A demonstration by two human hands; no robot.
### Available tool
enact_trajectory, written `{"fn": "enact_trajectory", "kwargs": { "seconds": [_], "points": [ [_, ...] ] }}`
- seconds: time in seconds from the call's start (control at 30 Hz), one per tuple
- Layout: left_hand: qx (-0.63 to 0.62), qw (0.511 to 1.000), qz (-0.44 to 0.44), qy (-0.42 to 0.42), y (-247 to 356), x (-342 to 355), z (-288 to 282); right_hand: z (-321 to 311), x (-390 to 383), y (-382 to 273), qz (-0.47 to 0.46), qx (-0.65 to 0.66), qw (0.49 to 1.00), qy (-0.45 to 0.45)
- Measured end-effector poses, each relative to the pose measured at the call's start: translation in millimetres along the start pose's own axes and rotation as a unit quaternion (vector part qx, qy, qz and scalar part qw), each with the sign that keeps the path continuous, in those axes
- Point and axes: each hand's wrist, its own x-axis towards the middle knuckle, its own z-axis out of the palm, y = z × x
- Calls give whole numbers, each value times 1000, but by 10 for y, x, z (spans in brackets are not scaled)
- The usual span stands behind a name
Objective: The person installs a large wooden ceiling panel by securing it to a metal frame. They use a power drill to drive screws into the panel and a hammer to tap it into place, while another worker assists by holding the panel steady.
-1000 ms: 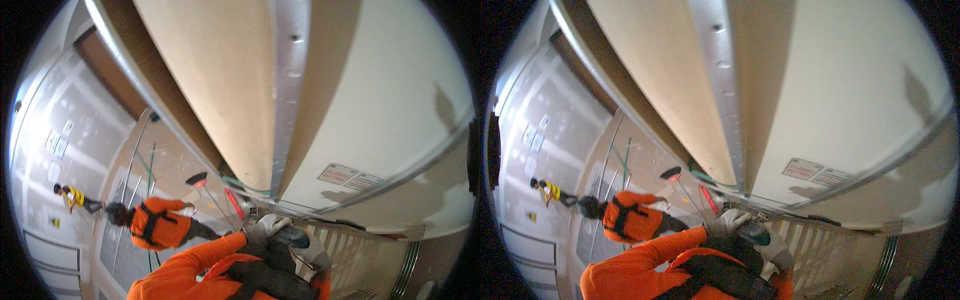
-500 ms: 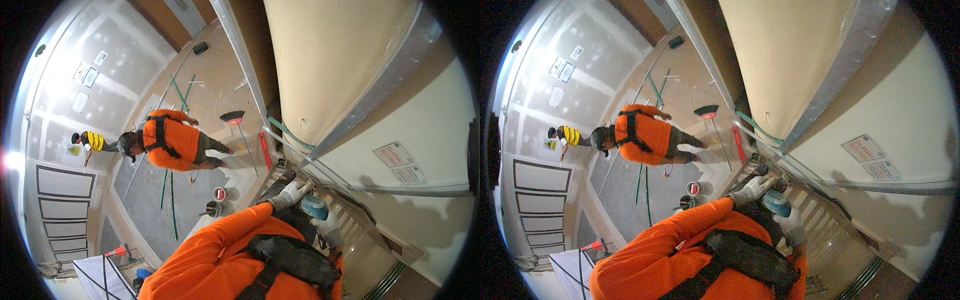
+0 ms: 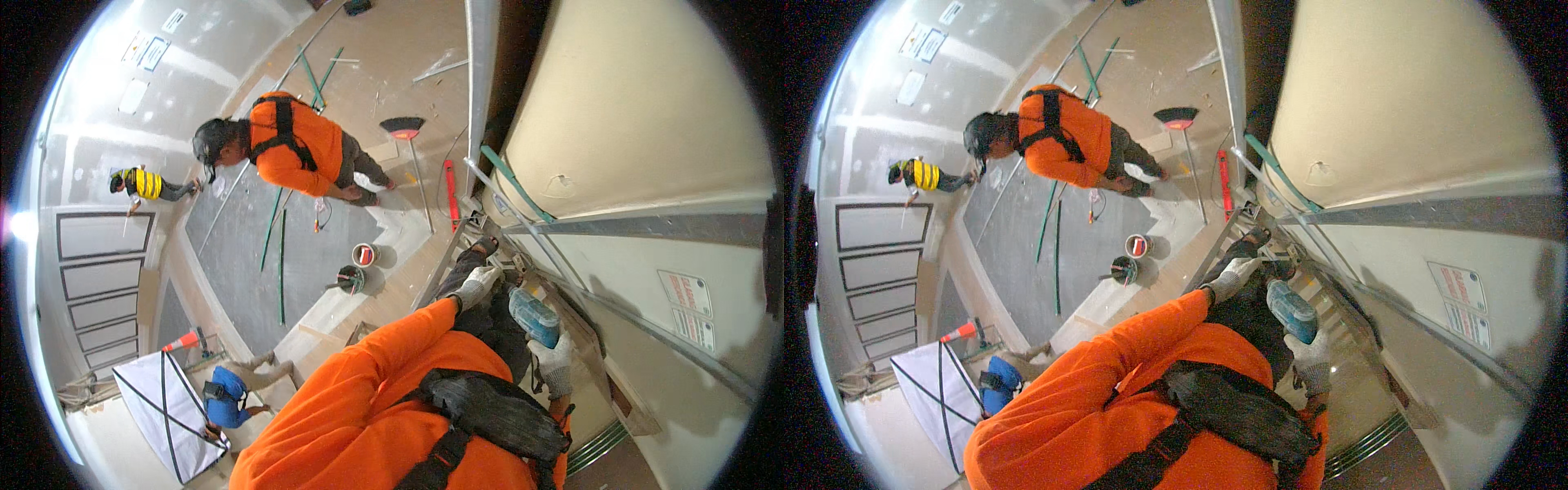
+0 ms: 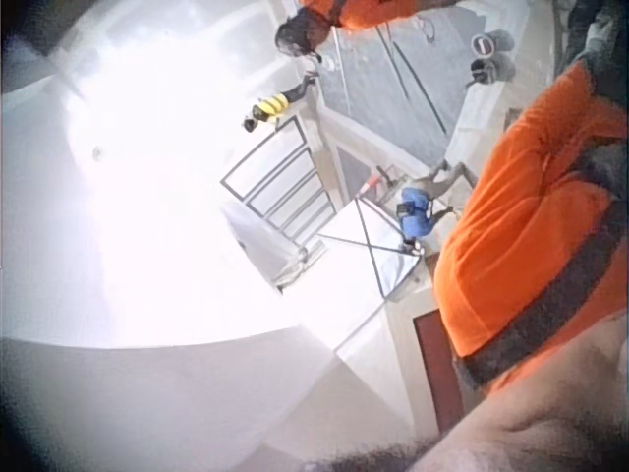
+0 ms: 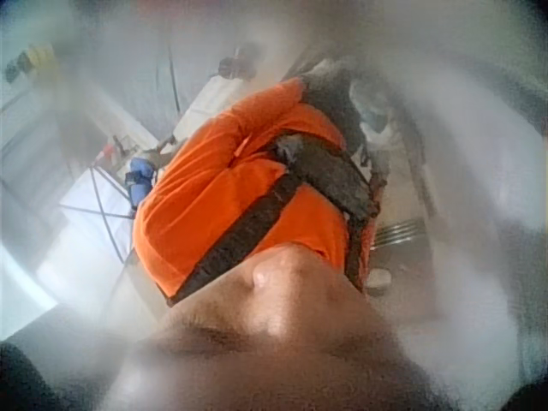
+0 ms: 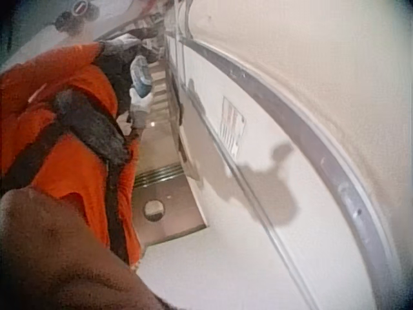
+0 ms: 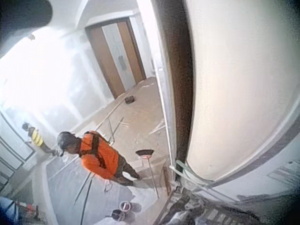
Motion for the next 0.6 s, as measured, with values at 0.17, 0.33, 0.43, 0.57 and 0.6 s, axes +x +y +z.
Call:
{"fn": "enact_trajectory", "kwargs": {
  "seconds": [0.17, 0.33, 0.43, 0.57, 0.6],
  "points": [
    [-209, 958, -196, 34, 277, -145, -97, 159, 258, 110, 31, 11, 998, -61],
    [-198, 966, -158, 56, 192, -182, -285, 253, 432, 29, 50, -50, 994, -86],
    [-334, 926, -173, 43, -273, -22, -238, 372, 494, -184, 68, -19, 992, -101],
    [-610, 700, -339, 153, -265, 102, -252, 426, 647, -270, 83, -36, 987, -133],
    [-603, 696, -354, 166, -235, 96, -285, 434, 679, -277, 86, -43, 985, -144]
  ]
}}
